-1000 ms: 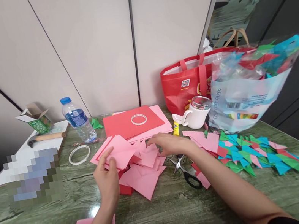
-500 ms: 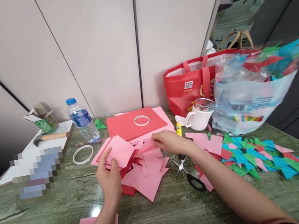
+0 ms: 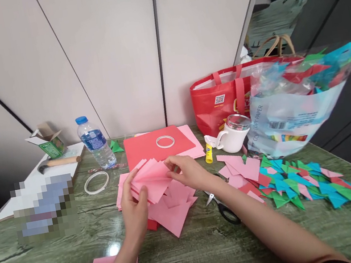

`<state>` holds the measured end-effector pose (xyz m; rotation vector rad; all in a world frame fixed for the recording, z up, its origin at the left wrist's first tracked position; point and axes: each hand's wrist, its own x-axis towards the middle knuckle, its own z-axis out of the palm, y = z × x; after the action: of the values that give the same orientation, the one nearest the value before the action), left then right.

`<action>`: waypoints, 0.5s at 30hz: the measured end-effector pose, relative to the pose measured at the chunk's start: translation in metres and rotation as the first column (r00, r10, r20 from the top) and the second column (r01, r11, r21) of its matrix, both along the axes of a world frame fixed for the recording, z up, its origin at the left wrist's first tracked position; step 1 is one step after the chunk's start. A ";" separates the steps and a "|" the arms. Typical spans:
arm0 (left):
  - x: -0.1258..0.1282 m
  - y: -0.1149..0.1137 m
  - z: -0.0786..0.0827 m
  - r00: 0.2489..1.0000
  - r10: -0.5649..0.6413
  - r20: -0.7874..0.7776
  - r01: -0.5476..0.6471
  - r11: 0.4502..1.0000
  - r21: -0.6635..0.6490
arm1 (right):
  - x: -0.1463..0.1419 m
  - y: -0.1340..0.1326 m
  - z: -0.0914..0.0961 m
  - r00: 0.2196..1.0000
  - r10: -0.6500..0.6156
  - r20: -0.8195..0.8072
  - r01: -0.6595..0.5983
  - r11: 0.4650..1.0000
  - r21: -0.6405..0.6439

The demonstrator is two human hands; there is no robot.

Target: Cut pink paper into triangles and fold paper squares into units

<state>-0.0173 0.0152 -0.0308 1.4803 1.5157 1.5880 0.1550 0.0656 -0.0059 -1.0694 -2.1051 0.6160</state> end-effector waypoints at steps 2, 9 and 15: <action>0.001 -0.002 0.002 1.000 -0.024 0.007 0.024 1.000 0.009 | -0.002 -0.001 -0.005 1.000 -0.027 0.015 0.027 1.000 0.015; 0.000 -0.004 0.003 0.983 -0.152 0.105 0.157 0.986 -0.050 | -0.009 -0.009 -0.007 0.997 -0.029 0.073 0.035 0.996 -0.077; 0.003 -0.001 0.000 0.953 -0.189 0.238 0.232 0.958 -0.168 | -0.014 -0.008 -0.010 0.996 -0.080 -0.040 0.077 0.995 -0.063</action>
<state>-0.0144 0.0140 -0.0310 1.2659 1.2992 1.3846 0.1408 0.0575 -0.0158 -1.1574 -2.0089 0.6625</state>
